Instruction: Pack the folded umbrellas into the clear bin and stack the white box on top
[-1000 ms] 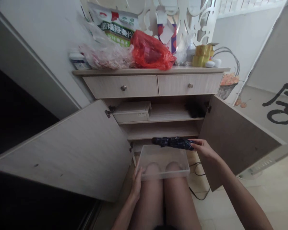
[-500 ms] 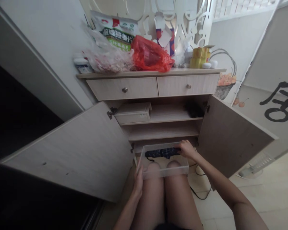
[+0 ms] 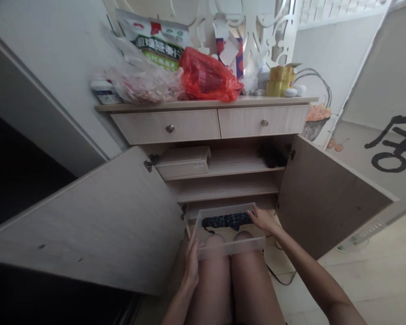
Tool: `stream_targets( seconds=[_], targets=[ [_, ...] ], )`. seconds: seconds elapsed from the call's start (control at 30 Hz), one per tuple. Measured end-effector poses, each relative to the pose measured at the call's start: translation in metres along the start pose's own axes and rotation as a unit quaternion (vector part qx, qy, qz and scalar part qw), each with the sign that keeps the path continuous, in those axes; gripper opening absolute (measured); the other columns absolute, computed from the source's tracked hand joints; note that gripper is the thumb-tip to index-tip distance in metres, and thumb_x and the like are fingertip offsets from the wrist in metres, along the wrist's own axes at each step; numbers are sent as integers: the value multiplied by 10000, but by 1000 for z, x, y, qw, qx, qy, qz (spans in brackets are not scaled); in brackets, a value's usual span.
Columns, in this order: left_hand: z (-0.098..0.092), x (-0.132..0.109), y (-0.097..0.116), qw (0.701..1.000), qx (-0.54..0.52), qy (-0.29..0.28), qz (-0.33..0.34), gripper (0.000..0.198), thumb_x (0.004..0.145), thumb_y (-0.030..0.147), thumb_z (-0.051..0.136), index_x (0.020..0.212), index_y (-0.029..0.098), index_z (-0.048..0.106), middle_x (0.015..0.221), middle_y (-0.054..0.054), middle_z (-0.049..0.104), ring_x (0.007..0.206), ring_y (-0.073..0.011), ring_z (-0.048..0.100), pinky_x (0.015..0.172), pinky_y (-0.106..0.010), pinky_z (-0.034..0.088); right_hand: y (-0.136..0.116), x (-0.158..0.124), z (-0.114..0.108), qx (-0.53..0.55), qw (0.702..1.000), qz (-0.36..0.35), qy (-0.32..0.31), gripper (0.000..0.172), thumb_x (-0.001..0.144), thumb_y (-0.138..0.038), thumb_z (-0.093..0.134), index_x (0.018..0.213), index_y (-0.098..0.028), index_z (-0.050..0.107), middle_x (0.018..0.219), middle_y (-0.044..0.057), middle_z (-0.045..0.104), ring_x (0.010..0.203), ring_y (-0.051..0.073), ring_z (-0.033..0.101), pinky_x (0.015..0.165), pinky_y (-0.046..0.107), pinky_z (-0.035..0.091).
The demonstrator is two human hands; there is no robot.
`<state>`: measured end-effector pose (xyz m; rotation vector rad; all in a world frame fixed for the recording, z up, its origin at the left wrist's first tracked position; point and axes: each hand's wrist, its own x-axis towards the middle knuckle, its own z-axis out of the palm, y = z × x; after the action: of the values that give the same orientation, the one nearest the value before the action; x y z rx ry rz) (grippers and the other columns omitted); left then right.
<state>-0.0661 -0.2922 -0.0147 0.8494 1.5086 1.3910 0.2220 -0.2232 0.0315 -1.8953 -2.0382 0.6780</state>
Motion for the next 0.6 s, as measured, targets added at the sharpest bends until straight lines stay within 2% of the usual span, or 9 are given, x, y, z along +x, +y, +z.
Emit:
stream_targets(
  seconds=[0.1, 0.23, 0.3, 0.37, 0.43, 0.5, 0.6],
  targets=[
    [2, 2, -1, 1000, -11, 1, 1, 631, 843, 519, 568, 1409, 240, 554, 1461, -85, 537, 1110, -227, 650, 1045, -372, 466, -2, 4, -3, -11, 1000, 1, 7, 579, 1003, -471, 368, 1434, -110, 507, 1306, 186, 632, 1239, 291, 589, 980, 338, 451],
    [5, 6, -2, 1000, -18, 2, 5, 591, 839, 514, 575, 1355, 227, 606, 1388, -92, 601, 1180, -244, 625, 1070, -387, 450, 2, 20, -22, -60, 998, 12, -18, 474, 969, -488, 449, 1271, -189, 659, 1138, 148, 717, 1109, 302, 660, 902, 349, 486],
    [6, 8, 0, 1000, -20, -3, 5, 579, 833, 514, 580, 1330, 221, 626, 1397, -96, 595, 1252, -251, 582, 1080, -383, 443, 6, 39, -44, -85, 995, 51, 33, 463, 955, -502, 476, 1256, -203, 663, 1126, 158, 713, 1061, 323, 669, 866, 377, 498],
    [8, 8, 3, 1000, -21, -3, 10, 575, 832, 511, 574, 1327, 223, 626, 1422, -92, 574, 1333, -245, 514, 1091, -365, 430, 12, 66, -73, -96, 979, 94, 151, 491, 974, -476, 444, 1347, -189, 585, 1229, 185, 657, 1089, 328, 642, 868, 398, 496],
    [8, 7, 3, 1000, -12, -2, 11, 589, 840, 510, 554, 1357, 231, 600, 1412, -81, 584, 1318, -234, 527, 1089, -354, 430, 21, 98, -102, -105, 955, 122, 249, 496, 989, -401, 423, 1410, -152, 504, 1334, 215, 571, 1166, 324, 585, 910, 403, 478],
    [7, 7, -1, 1000, 3, 1, 1, 605, 850, 521, 529, 1379, 231, 578, 1339, -78, 637, 1211, -227, 606, 1068, -354, 451, 30, 128, -124, -110, 941, 148, 283, 494, 981, -350, 444, 1415, -115, 474, 1356, 240, 527, 1215, 330, 533, 948, 422, 455],
    [3, 8, -13, 999, 29, 19, -23, 616, 847, 550, 516, 1333, 184, 613, 1125, -101, 722, 1073, -246, 667, 1029, -379, 482, 43, 160, -136, -103, 940, 198, 257, 477, 967, -339, 490, 1385, -107, 488, 1315, 258, 520, 1232, 350, 502, 953, 467, 443]
  ],
)
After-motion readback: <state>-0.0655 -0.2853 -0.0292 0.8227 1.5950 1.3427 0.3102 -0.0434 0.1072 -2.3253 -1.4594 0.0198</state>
